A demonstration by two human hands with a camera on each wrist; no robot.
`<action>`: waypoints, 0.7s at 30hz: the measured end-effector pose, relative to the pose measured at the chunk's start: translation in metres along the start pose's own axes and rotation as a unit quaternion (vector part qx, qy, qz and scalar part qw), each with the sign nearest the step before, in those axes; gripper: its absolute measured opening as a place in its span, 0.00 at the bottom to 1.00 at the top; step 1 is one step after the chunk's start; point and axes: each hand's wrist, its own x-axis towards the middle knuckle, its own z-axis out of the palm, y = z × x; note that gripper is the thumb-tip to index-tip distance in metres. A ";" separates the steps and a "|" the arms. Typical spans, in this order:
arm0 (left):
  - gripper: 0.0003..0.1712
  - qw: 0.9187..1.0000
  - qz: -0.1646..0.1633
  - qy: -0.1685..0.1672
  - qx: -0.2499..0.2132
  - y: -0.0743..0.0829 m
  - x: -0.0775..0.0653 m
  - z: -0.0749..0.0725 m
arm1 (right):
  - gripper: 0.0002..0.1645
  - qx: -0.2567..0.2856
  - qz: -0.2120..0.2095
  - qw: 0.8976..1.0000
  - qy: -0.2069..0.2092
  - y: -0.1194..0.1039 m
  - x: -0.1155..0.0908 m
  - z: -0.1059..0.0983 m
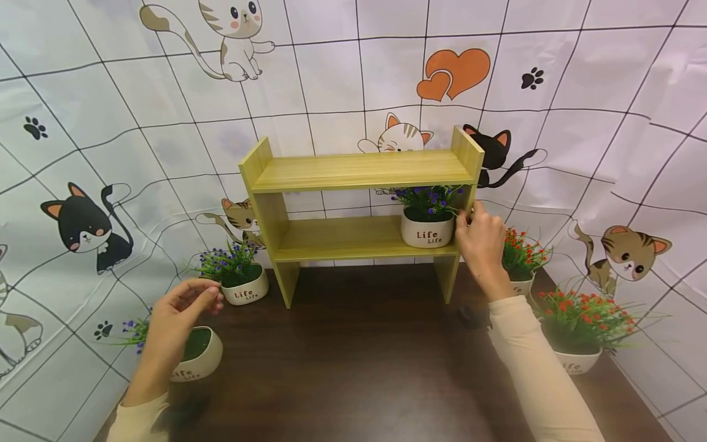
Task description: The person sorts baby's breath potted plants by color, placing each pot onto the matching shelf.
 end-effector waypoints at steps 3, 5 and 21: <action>0.08 1.000 -0.005 0.023 -0.005 -0.001 -0.006 -0.015 | 0.07 0.000 0.000 1.000 0.001 0.000 0.000 0.000; 0.07 0.999 -0.006 0.039 -0.013 -0.003 -0.011 -0.025 | 0.07 0.000 -0.001 1.000 0.001 0.001 0.001 0.001; 0.06 0.987 -0.034 0.157 -0.015 -0.029 -0.051 -0.100 | 0.07 0.002 -0.009 1.000 0.006 0.004 0.001 0.003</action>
